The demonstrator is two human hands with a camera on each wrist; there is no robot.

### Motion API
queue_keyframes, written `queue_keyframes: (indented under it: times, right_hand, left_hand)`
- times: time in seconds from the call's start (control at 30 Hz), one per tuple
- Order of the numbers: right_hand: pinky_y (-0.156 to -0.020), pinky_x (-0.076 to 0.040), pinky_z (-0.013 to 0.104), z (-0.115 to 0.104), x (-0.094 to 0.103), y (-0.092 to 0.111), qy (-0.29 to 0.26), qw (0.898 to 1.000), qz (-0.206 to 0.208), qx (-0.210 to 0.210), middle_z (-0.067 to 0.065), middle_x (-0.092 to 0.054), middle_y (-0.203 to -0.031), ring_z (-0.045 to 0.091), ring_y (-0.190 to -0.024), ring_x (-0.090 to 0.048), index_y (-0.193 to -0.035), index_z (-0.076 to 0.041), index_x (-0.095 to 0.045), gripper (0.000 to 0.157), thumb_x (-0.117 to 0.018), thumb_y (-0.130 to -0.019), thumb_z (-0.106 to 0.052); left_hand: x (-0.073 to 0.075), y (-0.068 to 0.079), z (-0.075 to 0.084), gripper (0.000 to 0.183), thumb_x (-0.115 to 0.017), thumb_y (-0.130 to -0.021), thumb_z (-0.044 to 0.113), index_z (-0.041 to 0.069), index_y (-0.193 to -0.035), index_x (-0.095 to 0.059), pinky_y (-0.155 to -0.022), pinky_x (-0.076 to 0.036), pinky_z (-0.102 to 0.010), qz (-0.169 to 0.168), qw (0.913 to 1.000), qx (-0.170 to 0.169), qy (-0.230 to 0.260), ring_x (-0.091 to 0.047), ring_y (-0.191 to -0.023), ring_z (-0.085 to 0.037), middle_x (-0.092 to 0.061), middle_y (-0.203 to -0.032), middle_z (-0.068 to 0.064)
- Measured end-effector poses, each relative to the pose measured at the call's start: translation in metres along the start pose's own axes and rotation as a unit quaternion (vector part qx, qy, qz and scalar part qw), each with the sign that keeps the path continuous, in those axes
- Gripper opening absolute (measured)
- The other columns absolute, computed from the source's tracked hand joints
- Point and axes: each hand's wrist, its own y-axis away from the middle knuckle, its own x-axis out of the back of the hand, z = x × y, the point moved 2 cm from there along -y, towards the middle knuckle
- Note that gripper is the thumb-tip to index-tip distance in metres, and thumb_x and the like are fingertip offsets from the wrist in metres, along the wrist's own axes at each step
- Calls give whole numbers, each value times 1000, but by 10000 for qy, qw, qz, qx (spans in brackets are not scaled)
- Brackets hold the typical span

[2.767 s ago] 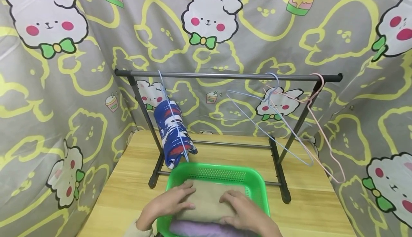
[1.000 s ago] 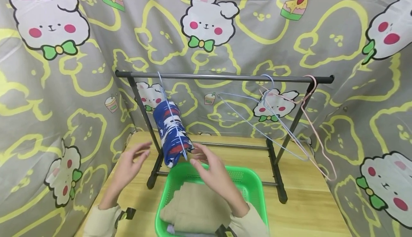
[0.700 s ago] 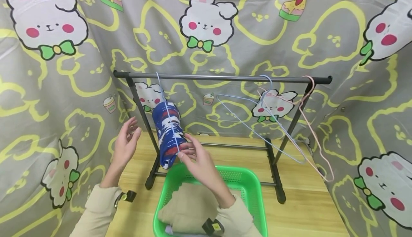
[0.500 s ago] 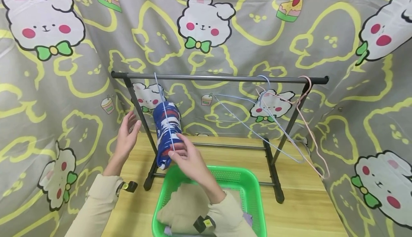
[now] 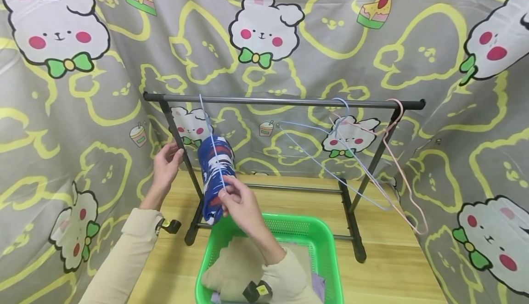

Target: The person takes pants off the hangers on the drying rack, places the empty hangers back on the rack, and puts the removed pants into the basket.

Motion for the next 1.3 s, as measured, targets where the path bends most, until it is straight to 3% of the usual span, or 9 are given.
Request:
queue_keyframes:
  times: [0.2,0.4,0.67,0.9,1.3]
  right_hand:
    - [-48,-33,23,0,4,0,-206,9996,-54,-193,3,-46,-74,12,-55,-37,-135,-8,-49,38,-52,-98,-16]
    - [-40,-23,23,-15,4,-1,-514,9984,52,-240,-1,-33,-58,9,-42,-27,-124,4,-55,32,-46,-100,-16]
    - [-32,-20,20,-26,11,0,-679,9930,835,495,-1,-34,-51,7,-34,-26,-110,9,-63,29,-51,-98,-15]
    - [-29,-15,22,-29,21,2,-688,9885,875,1024,-3,-30,-48,8,-32,-23,-108,9,-64,33,-56,-96,-21]
    - [-30,-14,25,-54,46,33,-438,9831,839,1564,0,-30,-49,14,-34,-20,-108,11,-65,27,-59,-94,-12]
  left_hand:
    - [2,-3,-6,23,-56,-93,1,-14,-110,-58,-68,-51,-16,113,9999,15,12,-60,-93,-45,-60,-102,-29]
    - [0,-4,-9,23,-57,-93,4,-12,-110,-59,-69,-52,-17,77,9999,96,-37,-60,-93,-43,-61,-103,-27]
    - [-2,-17,-39,24,-60,-93,11,-5,-110,-63,-74,-54,-29,188,9997,129,16,-61,-91,-39,-63,-103,-22]
    - [-2,-17,-44,21,-61,-92,17,0,-105,-64,-73,-53,-25,327,9994,41,-46,-62,-85,-27,-64,-98,-14]
    - [-1,-17,-44,22,-62,-92,16,-1,-107,-65,-70,-51,-18,384,9992,8,-76,-63,-87,-28,-64,-99,-17]
